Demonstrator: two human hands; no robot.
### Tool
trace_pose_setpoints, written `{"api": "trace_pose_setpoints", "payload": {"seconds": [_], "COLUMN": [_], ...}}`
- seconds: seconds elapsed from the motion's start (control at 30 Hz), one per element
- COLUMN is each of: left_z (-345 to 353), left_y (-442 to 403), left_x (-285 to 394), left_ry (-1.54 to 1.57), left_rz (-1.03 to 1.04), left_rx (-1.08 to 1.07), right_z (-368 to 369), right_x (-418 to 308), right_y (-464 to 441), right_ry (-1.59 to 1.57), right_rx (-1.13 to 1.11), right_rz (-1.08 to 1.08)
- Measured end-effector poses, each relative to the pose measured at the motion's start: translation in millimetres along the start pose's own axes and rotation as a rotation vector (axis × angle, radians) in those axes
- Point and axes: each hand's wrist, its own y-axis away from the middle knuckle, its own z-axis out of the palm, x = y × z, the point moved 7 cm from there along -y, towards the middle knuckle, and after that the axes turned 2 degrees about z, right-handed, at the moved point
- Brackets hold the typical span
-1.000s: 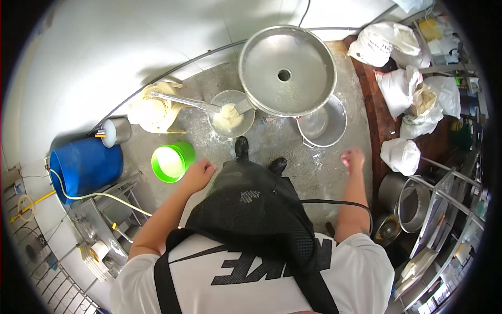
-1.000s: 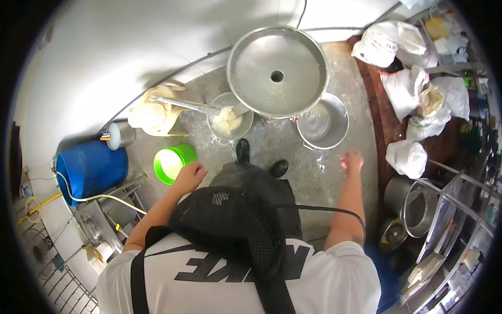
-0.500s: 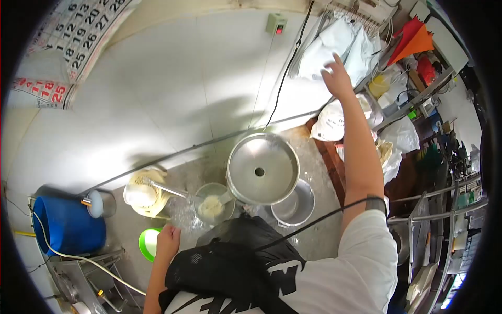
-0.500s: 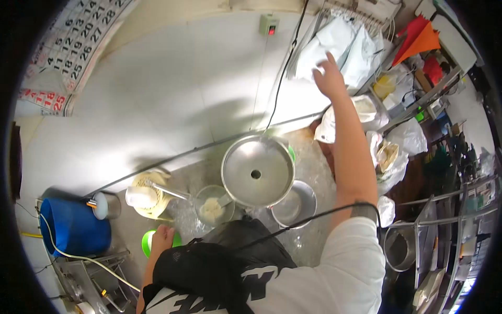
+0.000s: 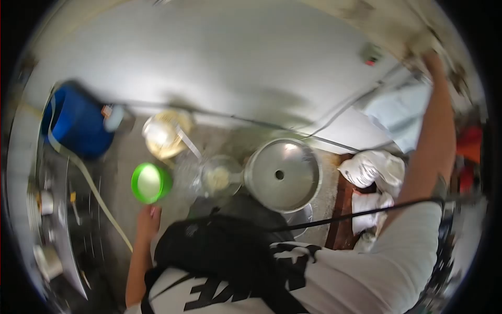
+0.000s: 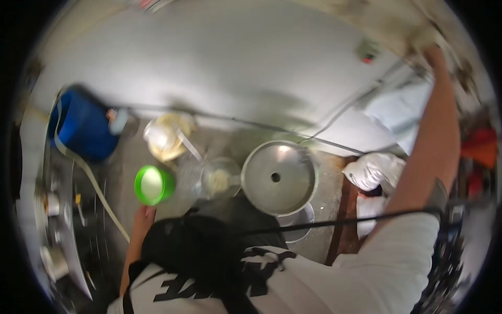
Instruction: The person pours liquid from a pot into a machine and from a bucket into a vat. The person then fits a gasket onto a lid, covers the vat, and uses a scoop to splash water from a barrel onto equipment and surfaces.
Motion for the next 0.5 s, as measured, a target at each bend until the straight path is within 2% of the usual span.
{"api": "trace_pose_setpoints", "payload": {"seconds": [0.03, 0.07, 0.1, 0.13, 0.17, 0.2, 0.4, 0.43, 0.5], "left_z": [3, 0, 5, 6, 5, 5, 5, 4, 0], "left_y": [8, 15, 20, 24, 30, 31, 55, 58, 64], "left_x": [-7, -1, -7, -8, -6, -4, -30, -39, -55], "left_ry": [-0.034, -0.04, -0.012, 0.012, 0.018, 0.028, 0.059, 0.057, 0.055], "left_rz": [-0.032, -0.084, -0.1, -0.09, -0.109, -0.115, -0.176, -0.179, -0.196], "left_rx": [-0.002, -0.037, -0.015, 0.0, -0.008, -0.011, -0.036, -0.014, 0.018], "right_z": [36, 44, 100, 101, 79, 54, -74, -97, -136], "right_x": [13, 8, 37, 41, 29, 24, -86, -110, -141], "right_y": [-5, 3, -9, -8, -4, -1, 37, 45, 62], "right_ry": [0.121, 0.223, 0.315, 0.221, 0.344, 0.398, 0.462, 0.4, -0.04], "right_rx": [0.045, -0.012, -0.014, 0.043, -0.132, -0.185, -0.138, -0.1, 0.058], "right_rz": [-0.085, -0.189, -0.234, -0.202, -0.156, -0.121, -0.137, -0.111, 0.146]}}
